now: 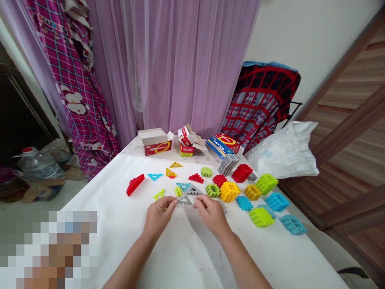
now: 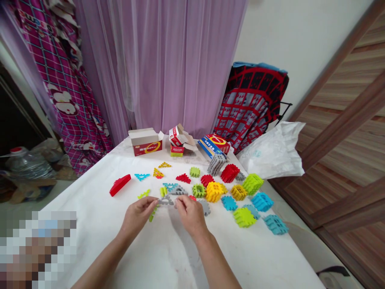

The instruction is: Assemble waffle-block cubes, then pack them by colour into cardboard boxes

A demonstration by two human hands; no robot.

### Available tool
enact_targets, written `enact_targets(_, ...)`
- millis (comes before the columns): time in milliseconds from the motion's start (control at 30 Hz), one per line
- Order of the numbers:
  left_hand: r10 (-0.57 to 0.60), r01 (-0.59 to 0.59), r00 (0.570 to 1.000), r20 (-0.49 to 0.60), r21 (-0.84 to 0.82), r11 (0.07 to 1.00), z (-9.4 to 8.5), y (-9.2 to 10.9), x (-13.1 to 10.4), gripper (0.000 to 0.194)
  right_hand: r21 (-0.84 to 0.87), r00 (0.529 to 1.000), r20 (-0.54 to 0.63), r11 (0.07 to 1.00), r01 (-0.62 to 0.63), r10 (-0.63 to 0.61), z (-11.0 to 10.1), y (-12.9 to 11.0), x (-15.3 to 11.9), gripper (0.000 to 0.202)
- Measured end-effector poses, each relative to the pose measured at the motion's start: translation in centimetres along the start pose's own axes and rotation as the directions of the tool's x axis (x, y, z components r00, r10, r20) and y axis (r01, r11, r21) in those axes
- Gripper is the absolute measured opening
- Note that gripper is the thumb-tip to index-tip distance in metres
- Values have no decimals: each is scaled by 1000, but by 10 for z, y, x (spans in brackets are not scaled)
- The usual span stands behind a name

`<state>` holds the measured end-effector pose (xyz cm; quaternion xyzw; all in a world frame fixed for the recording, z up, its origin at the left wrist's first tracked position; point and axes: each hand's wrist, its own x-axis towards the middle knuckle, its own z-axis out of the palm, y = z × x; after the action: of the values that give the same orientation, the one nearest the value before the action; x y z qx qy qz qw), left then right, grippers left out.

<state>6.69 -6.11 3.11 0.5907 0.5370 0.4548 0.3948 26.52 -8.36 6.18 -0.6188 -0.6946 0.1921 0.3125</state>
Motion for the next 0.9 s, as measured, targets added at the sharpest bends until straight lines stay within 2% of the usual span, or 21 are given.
enact_targets(67, -148, 148, 989, 7, -96, 984, 1, 1, 1, 38, -83, 986, -133, 992, 94, -104, 2, 1, 0, 25)
enact_targets(133, -187, 188, 982, 24, -128, 974, 0, 2, 3, 43, -186, 952, -180, 959, 216, -249, 4, 0, 0, 24)
enact_targets(200, -219, 221, 975, 32, -153, 963, -2, 4, 3, 45, -283, 925, -145, 911, 301, -351, 5, -5, 0, 22)
enact_targets(333, -256, 260, 966, 45, -185, 948, 1, 7, 1, 45, -406, 914, -15, 838, 364, -405, 11, -20, 1, 13)
enact_targets(467, -280, 288, 958, 65, -198, 937, 5, 11, -2, 44, -443, 918, 72, 812, 380, -390, 14, -25, 4, 13)
enact_targets(567, -289, 295, 955, 57, -211, 932, 0, 15, -1, 48, -439, 937, 73, 832, 338, -342, 6, -15, 14, 15)
enact_targets(667, -274, 257, 960, -54, -213, 943, -13, 14, 4, 55, -445, 981, 16, 877, 182, -195, -13, 1, 35, 18)
enact_targets(733, -248, 219, 957, -151, -182, 958, -22, 7, 10, 57, -470, 996, 39, 878, 91, -83, -24, 9, 51, 20)
enact_targets(800, -224, 196, 948, -226, -140, 971, -29, -2, 15, 54, -506, 994, 110, 859, 76, -23, -29, 14, 63, 20)
enact_targets(900, -211, 190, 937, -279, -101, 977, -35, -13, 19, 49, -540, 977, 210, 828, 150, -40, -27, 16, 72, 20)
